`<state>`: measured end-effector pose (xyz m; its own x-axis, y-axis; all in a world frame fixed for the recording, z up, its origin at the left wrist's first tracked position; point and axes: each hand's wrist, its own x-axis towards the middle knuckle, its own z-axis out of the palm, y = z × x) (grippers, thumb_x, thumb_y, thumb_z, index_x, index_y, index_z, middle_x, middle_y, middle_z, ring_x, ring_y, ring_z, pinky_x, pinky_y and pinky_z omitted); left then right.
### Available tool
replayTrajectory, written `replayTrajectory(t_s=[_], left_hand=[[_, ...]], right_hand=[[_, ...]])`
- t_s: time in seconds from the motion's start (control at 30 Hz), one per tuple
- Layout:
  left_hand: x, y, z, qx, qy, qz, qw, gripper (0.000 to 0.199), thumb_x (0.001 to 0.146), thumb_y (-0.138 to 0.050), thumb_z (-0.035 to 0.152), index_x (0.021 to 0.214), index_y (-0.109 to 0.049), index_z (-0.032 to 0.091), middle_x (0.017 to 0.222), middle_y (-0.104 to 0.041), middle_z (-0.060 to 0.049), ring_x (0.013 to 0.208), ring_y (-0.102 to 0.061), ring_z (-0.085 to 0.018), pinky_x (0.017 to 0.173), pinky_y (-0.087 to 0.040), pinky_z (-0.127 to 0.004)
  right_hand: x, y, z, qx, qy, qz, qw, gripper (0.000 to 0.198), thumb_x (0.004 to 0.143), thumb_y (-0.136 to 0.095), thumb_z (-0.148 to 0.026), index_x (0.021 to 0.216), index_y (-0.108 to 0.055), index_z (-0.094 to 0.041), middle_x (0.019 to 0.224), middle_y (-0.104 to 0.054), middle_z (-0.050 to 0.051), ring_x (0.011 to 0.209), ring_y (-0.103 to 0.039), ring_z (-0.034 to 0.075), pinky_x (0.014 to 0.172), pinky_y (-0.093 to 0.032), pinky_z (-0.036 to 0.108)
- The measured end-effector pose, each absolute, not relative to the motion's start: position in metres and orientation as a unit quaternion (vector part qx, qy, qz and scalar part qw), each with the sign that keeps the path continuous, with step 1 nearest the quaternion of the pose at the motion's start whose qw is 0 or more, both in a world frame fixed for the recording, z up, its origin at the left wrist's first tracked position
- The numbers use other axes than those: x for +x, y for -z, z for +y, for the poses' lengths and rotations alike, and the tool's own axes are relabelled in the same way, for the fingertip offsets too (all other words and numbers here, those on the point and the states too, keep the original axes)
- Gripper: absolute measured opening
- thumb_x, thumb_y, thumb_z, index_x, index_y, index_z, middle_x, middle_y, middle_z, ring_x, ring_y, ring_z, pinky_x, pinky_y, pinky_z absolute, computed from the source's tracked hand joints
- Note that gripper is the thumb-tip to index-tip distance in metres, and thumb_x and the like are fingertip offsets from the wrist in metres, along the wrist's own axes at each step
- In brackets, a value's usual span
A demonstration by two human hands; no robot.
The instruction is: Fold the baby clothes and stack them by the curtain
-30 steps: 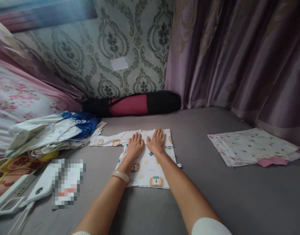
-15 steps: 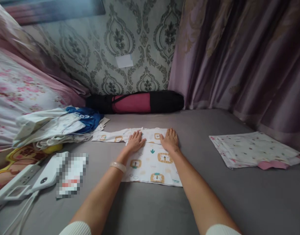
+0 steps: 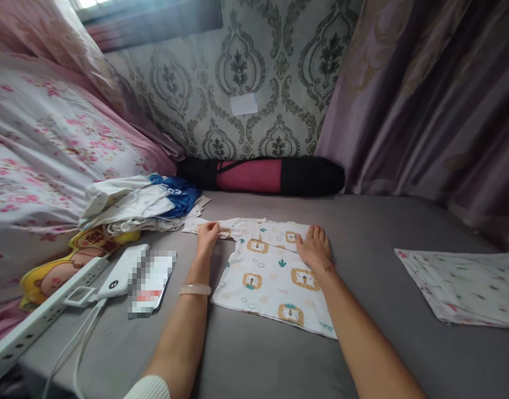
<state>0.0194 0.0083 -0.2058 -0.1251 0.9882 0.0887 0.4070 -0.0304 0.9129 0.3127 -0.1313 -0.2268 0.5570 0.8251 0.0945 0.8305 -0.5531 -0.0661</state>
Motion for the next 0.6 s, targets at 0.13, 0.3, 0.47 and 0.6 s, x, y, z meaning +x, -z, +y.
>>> replayTrajectory(t_s=[0.13, 0.3, 0.47, 0.6], left_hand=[[-0.005, 0.208, 0.007, 0.525, -0.396, 0.73, 0.184, 0.021, 0.082, -0.054, 0.025, 0.095, -0.065, 0.013, 0.104, -0.066, -0.018, 0.112, -0.057, -0.032, 0.098, -0.04, -0.043], [-0.005, 0.206, 0.001, 0.514, -0.296, 0.8, 0.089, 0.045, 0.086, -0.056, 0.041, 0.113, -0.056, 0.004, 0.12, -0.058, -0.027, 0.118, -0.051, -0.037, 0.098, -0.04, -0.043], [0.003, 0.203, 0.006, 0.514, -0.269, 0.809, 0.09, 0.045, 0.082, -0.064, 0.035, 0.115, -0.052, 0.008, 0.12, -0.059, -0.024, 0.118, -0.052, -0.035, 0.094, -0.043, -0.042], [0.009, 0.201, 0.01, 0.505, -0.278, 0.81, 0.106, 0.038, 0.083, -0.062, 0.027, 0.115, -0.049, 0.01, 0.119, -0.061, -0.022, 0.117, -0.055, -0.032, 0.094, -0.044, -0.039]], right_hand=[[0.312, 0.225, -0.131, -0.882, 0.02, -0.468, 0.049, 0.069, 0.097, -0.025, -0.045, 0.147, -0.028, 0.004, 0.152, -0.03, 0.022, 0.14, -0.027, 0.031, 0.113, -0.019, 0.039], [0.312, 0.224, -0.13, -0.884, 0.015, -0.466, 0.04, 0.069, 0.097, -0.022, -0.045, 0.146, -0.029, 0.002, 0.152, -0.029, 0.022, 0.14, -0.026, 0.03, 0.112, -0.02, 0.042], [0.306, 0.223, -0.129, -0.881, 0.046, -0.469, 0.047, 0.061, 0.097, -0.026, -0.041, 0.141, -0.039, -0.002, 0.149, -0.035, 0.023, 0.139, -0.028, 0.032, 0.112, -0.017, 0.052], [0.289, 0.219, -0.12, -0.821, 0.115, -0.552, 0.083, 0.049, 0.092, -0.032, -0.016, 0.138, -0.043, -0.004, 0.148, -0.038, 0.021, 0.138, -0.029, 0.03, 0.112, -0.016, 0.048]])
